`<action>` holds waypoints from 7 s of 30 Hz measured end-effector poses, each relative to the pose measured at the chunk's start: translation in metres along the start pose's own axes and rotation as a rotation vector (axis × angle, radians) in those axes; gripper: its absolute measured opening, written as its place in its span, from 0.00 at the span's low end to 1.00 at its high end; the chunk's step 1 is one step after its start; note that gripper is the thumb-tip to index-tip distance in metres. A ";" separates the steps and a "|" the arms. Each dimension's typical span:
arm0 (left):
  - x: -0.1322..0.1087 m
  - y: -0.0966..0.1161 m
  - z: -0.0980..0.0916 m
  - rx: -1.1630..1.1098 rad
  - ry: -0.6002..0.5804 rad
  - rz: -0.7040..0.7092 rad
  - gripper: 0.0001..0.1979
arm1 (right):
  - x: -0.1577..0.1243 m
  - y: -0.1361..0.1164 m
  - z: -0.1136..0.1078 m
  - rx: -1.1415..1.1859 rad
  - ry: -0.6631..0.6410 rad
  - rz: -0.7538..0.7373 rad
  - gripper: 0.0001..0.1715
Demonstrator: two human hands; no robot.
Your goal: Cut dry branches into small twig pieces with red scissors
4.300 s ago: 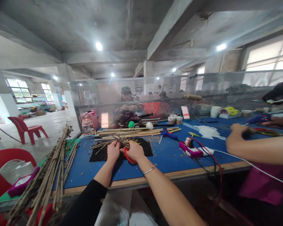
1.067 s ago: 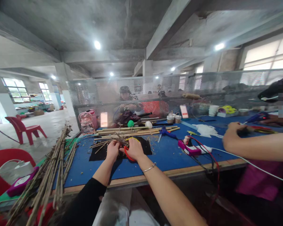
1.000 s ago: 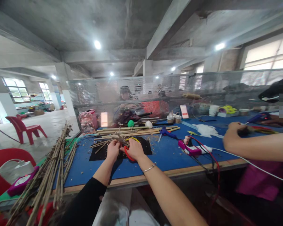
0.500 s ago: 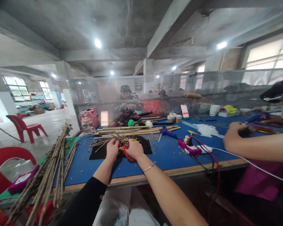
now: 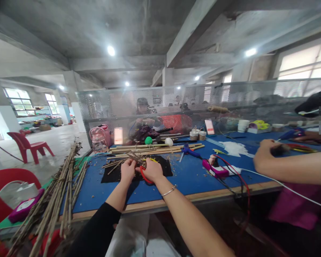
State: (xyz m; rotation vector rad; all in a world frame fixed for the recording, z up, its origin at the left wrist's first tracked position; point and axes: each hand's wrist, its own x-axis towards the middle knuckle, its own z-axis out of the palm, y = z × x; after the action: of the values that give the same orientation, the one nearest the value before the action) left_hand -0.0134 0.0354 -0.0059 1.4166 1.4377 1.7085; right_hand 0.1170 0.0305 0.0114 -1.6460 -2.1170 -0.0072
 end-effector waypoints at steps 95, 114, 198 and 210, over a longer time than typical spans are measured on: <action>-0.005 0.008 -0.004 0.260 -0.008 -0.012 0.12 | 0.002 0.005 0.006 0.078 0.056 -0.121 0.27; -0.001 0.002 -0.002 0.020 -0.043 -0.044 0.15 | 0.001 0.005 0.003 0.097 -0.006 -0.029 0.27; -0.003 0.003 -0.003 0.159 0.039 0.020 0.12 | 0.004 0.006 0.008 0.235 0.033 -0.160 0.26; -0.003 0.003 0.000 0.029 -0.008 -0.001 0.11 | 0.003 0.008 0.008 0.350 -0.002 -0.164 0.25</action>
State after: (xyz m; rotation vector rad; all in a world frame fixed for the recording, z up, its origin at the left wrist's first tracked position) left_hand -0.0114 0.0321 -0.0040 1.4359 1.4640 1.6857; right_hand 0.1212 0.0378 0.0032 -1.2692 -2.1052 0.2960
